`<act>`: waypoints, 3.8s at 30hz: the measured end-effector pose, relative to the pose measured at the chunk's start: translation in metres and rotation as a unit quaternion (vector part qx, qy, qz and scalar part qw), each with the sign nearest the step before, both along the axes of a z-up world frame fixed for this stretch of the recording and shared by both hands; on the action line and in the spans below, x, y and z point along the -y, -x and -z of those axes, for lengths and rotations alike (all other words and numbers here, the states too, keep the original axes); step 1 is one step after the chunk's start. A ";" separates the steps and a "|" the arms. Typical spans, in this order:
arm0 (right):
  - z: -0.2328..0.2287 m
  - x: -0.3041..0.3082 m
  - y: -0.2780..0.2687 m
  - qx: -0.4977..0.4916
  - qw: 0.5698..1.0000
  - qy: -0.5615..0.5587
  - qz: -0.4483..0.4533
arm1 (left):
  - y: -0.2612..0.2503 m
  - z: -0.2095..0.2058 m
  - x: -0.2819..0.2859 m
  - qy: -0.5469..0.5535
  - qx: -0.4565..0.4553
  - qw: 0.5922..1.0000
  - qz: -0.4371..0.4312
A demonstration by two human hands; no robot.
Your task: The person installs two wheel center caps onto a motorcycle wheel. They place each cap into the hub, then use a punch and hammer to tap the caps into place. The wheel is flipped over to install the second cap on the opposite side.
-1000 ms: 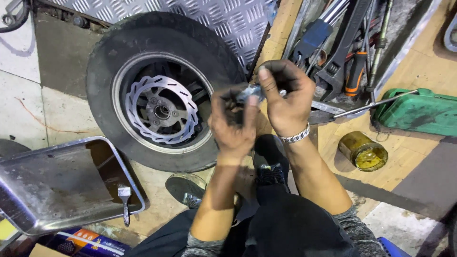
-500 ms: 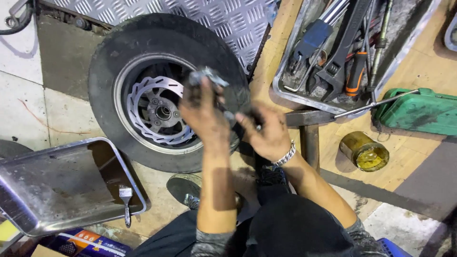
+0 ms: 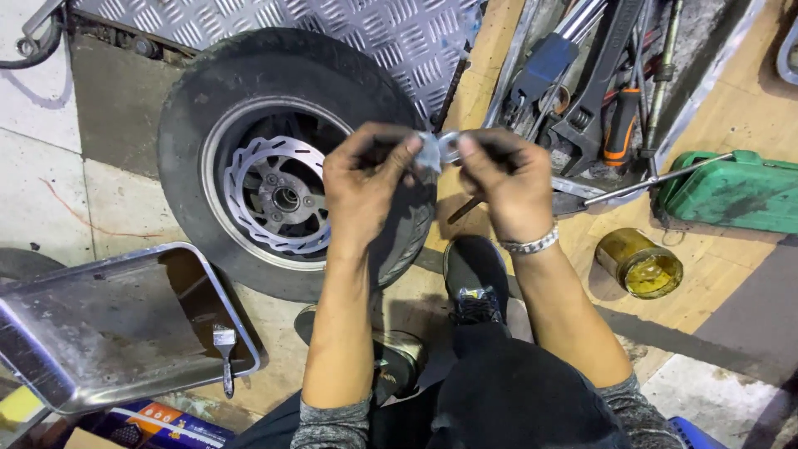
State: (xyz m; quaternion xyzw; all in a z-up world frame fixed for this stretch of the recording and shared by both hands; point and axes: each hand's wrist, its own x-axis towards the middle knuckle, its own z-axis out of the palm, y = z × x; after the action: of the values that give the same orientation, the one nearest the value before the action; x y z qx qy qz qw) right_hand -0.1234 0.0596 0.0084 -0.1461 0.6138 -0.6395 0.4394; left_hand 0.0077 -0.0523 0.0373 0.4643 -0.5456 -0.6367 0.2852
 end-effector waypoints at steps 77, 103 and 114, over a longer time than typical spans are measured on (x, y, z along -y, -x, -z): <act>0.089 -0.246 -0.025 -0.260 0.855 -0.437 -0.105 | -0.265 -0.016 -0.011 0.102 0.423 0.768 0.470; -0.070 0.088 -0.190 -0.545 0.705 -0.052 -0.452 | -0.337 0.105 -0.079 0.243 0.304 0.872 0.297; -0.030 0.061 -0.178 -0.601 0.621 -0.088 -0.496 | -0.327 0.096 -0.083 0.266 0.348 0.859 0.266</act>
State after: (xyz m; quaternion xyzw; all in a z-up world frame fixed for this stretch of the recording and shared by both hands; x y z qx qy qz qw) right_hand 0.0542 -0.0010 0.0382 -0.7404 0.6290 -0.0370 0.2340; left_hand 0.3348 0.0306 -0.0587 0.3993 -0.8606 -0.3160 0.0089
